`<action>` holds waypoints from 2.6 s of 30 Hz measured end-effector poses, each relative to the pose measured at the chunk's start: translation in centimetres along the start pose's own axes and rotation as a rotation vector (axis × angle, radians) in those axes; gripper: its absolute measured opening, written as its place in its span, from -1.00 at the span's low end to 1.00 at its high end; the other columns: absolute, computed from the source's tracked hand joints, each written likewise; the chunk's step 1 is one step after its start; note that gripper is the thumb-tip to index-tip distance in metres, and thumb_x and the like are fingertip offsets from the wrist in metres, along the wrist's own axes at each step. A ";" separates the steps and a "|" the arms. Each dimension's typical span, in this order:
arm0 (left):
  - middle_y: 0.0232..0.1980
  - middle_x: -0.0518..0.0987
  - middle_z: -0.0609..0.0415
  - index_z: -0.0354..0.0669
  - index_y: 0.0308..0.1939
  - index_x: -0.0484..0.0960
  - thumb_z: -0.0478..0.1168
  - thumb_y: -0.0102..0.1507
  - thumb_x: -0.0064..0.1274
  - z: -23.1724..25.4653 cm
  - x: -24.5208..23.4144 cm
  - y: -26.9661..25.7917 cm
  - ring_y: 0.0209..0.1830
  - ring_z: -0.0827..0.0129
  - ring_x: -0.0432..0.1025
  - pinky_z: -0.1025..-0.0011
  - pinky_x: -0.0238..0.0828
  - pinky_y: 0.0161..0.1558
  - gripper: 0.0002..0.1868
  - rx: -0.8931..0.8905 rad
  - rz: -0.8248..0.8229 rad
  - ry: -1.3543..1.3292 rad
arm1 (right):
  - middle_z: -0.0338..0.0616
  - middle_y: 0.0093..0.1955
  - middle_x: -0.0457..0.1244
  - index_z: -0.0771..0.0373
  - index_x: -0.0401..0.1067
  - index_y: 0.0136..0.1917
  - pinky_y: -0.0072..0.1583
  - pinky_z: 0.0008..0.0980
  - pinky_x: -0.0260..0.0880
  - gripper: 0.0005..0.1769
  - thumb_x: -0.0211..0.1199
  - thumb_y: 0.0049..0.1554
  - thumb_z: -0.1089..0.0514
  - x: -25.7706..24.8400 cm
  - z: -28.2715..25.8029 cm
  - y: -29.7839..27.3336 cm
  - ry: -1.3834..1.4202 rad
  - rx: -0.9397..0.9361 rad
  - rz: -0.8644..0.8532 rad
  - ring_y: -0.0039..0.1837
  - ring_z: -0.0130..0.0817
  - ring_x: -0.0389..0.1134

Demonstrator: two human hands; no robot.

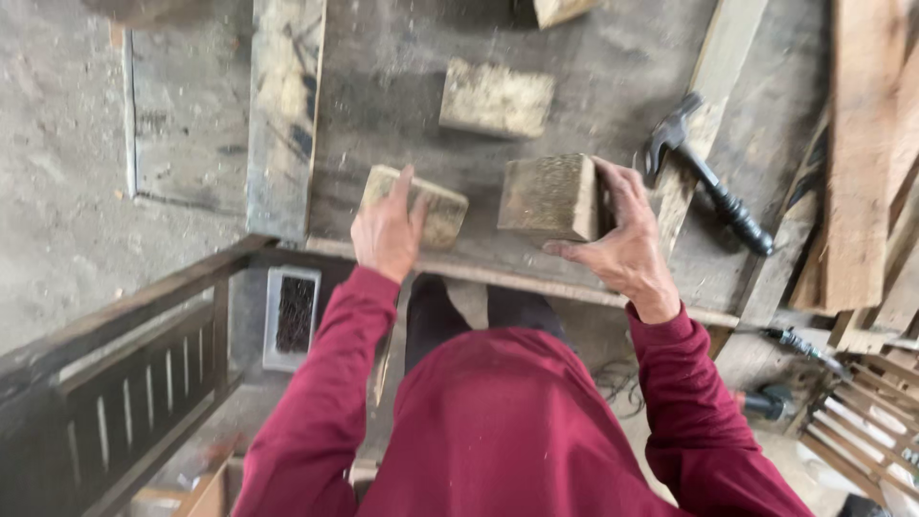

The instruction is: The person hammers nails into a wooden plank on a workbench. They repeatedly pick up nails from a container, position them on the wood, and drive them in with a hammer. The person also arranges smaller wooden blocks on the bench.

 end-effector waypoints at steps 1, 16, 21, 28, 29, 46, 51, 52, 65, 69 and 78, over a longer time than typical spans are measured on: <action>-0.36 0.62 -0.11 -0.10 0.31 0.53 0.00 0.43 0.01 0.7 -0.2 0.4 -0.43 -0.02 0.52 0.08 0.42 -0.37 -0.57 0.029 0.090 -0.037 | 0.01 0.42 0.15 0.24 0.17 0.57 0.45 0.02 0.38 0.17 0.66 -0.15 -0.16 -1.5 0.1 1.6 -0.073 -0.061 0.089 0.46 -0.10 0.25; -0.35 0.61 0.14 -0.02 0.01 0.71 -0.15 0.37 0.19 5.4 0.5 0.2 -0.51 0.26 0.42 0.28 0.38 -0.40 -0.85 0.074 0.471 0.056 | 0.19 0.77 -0.25 0.36 -0.18 0.74 0.60 0.27 -0.56 0.24 0.47 0.17 -0.25 0.1 9.1 17.2 -0.800 -0.096 -0.003 0.75 0.16 -0.40; -0.27 0.64 0.13 -0.05 0.01 0.70 -0.17 0.39 0.17 5.7 -0.1 0.6 -0.43 0.27 0.46 0.31 0.41 -0.36 -0.85 0.080 0.505 0.007 | 0.18 0.78 -0.31 0.30 -0.19 0.75 0.66 0.16 -0.61 0.19 0.43 0.22 -0.27 3.1 2.8 14.5 -0.612 -0.352 -0.031 0.78 0.03 -0.42; -0.25 0.65 0.13 -0.02 0.05 0.70 -0.15 0.40 0.11 4.8 0.7 -0.1 -0.44 0.26 0.45 0.28 0.41 -0.34 -0.82 0.046 0.469 0.014 | -0.02 0.20 0.16 0.33 0.13 0.52 0.48 0.31 -0.28 0.16 0.59 -0.20 -0.12 9.2 -0.4 15.8 -0.733 -0.325 -0.054 0.29 -0.07 0.18; -0.28 0.64 0.14 0.00 0.04 0.70 -0.14 0.39 0.11 4.6 0.9 -0.3 -0.46 0.25 0.44 0.27 0.40 -0.35 -0.82 0.027 0.461 0.028 | -0.01 0.21 0.16 0.33 0.14 0.49 0.50 0.27 -0.22 0.13 0.59 -0.19 -0.10 9.2 -0.4 14.9 -0.701 -0.334 -0.070 0.30 -0.05 0.18; -0.47 0.53 0.06 -0.09 -0.46 0.58 0.09 0.38 0.11 0.8 0.4 1.6 -0.53 0.19 0.46 0.17 0.35 -0.51 -0.57 -0.026 0.241 0.131 | 0.19 0.37 0.11 0.38 0.10 0.50 0.43 0.04 0.09 0.07 0.53 -0.18 0.09 7.6 -0.8 -0.7 -0.499 -0.054 0.008 0.42 0.12 0.11; -0.40 0.57 0.05 -0.06 -0.47 0.57 0.10 0.38 0.07 0.3 -1.1 0.9 -0.45 0.11 0.49 0.11 0.39 -0.44 -0.56 0.003 0.334 0.072 | 0.17 0.38 0.11 0.36 0.12 0.50 0.44 0.08 0.07 0.05 0.52 -0.17 0.10 7.0 -2.6 -3.5 -0.475 -0.076 0.033 0.44 0.13 0.10; -0.39 0.57 0.06 -0.07 -0.48 0.56 0.10 0.38 0.07 0.4 -1.2 0.8 -0.45 0.12 0.49 0.12 0.38 -0.45 -0.56 0.011 0.344 0.078 | 0.17 0.39 0.11 0.35 0.13 0.49 0.44 0.07 0.08 0.06 0.51 -0.20 0.11 7.0 -2.9 -3.7 -0.484 -0.075 0.025 0.44 0.13 0.10; -0.42 0.55 0.07 -0.06 -0.49 0.53 0.06 0.36 0.15 -0.6 0.0 3.3 -0.48 0.17 0.47 0.18 0.38 -0.48 -0.59 0.003 0.419 0.171 | 0.14 0.32 0.12 0.42 0.12 0.50 0.39 0.05 0.09 0.10 0.56 -0.20 0.07 10.3 -2.2 -1.1 -0.621 -0.061 -0.106 0.38 0.08 0.12; -0.37 0.57 0.07 -0.04 -0.46 0.56 0.04 0.34 0.15 -0.3 -0.7 3.6 -0.42 0.14 0.49 0.15 0.40 -0.44 -0.64 -0.014 0.440 0.142 | 0.07 0.33 0.14 0.35 0.14 0.47 0.40 0.05 0.08 0.15 0.58 -0.31 0.05 11.6 -0.3 0.6 -0.581 -0.131 -0.126 0.39 0.06 0.11; -0.39 0.56 0.08 -0.04 -0.47 0.54 0.07 0.35 0.14 -0.9 0.1 3.4 -0.44 0.16 0.49 0.17 0.40 -0.47 -0.61 -0.081 0.402 0.172 | 0.07 0.36 0.14 0.32 0.15 0.46 0.39 0.07 0.05 0.16 0.61 -0.32 0.03 12.3 0.2 -1.6 -0.596 -0.117 -0.135 0.41 0.06 0.11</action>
Point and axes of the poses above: each hand's wrist, its own y-axis towards the middle knuckle, its own x-axis out of the palm, z = x × y, the point moved 7 cm from there along y, towards the middle knuckle
